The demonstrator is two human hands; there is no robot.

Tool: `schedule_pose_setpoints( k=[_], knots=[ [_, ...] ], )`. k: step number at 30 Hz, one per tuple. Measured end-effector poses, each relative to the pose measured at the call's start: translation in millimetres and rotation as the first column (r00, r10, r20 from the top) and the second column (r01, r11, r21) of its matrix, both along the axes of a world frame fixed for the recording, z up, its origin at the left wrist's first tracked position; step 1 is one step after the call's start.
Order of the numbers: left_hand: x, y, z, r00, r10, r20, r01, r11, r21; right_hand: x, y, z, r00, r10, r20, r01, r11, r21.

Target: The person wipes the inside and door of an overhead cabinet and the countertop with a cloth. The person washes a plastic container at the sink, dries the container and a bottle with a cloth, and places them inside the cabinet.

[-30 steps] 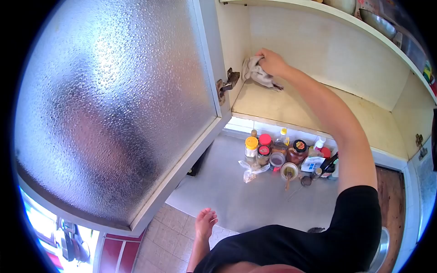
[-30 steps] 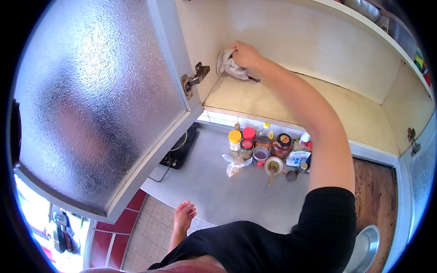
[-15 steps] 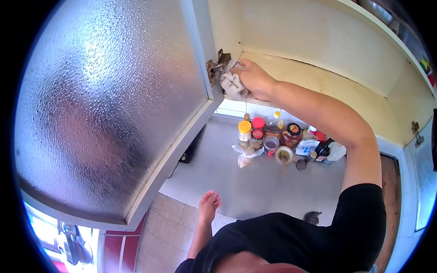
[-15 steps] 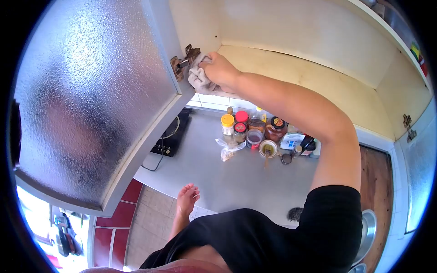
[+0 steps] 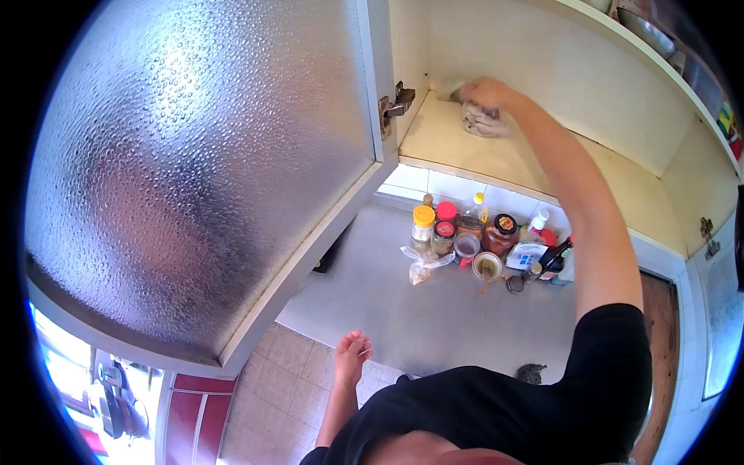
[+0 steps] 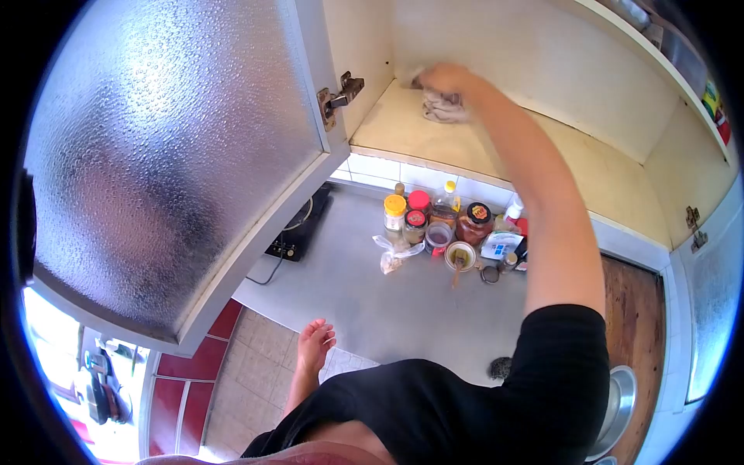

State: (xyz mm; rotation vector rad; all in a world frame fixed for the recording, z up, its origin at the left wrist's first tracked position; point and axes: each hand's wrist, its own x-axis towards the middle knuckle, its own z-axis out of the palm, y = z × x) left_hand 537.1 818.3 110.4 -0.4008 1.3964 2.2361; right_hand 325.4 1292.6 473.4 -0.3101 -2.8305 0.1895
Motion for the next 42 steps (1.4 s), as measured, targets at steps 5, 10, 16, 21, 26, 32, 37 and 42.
schedule_pose_setpoints(
  k=[5, 10, 16, 21, 26, 32, 37, 42],
  knots=[
    [1, -5, -9, 1.0, 0.014, -0.001, -0.014, 1.0, 0.004, -68, -12, -30, 0.979, -0.041, 0.2, -0.025, 0.948, 0.316],
    [2, -6, -6, 1.0, 0.018, 0.003, -0.018, 1.0, 0.025, -44, -49, -17, 0.947, 0.105, 0.303, -0.222, 0.895, 0.386],
    [-3, 2, -19, 0.999, -0.034, 0.006, 0.034, 0.999, 0.021, 68, -115, -16, 0.825, 0.524, 0.212, -0.561, 0.806, 0.188],
    [-14, 33, 2, 0.99, -0.132, -0.051, 0.133, 0.991, 0.022, 88, -104, -15, 0.641, 0.758, 0.122, -0.765, 0.644, 0.022],
    [-11, 63, 17, 0.979, -0.187, -0.077, 0.19, 0.981, 0.035, 121, -60, -11, 0.648, 0.738, 0.188, -0.725, 0.673, -0.146],
    [7, 101, 14, 0.959, -0.282, -0.027, 0.281, 0.959, -0.03, 257, 44, -7, 0.789, 0.583, 0.196, -0.56, 0.812, -0.163],
    [13, 134, 6, 0.925, -0.378, -0.03, 0.378, 0.926, -0.021, 414, 136, -9, 0.967, 0.215, 0.139, -0.191, 0.967, -0.167],
    [15, 161, 7, 0.899, -0.436, -0.048, 0.436, 0.9, -0.016, 451, 170, 40, 0.897, -0.241, 0.369, 0.325, 0.927, -0.186]
  ],
)
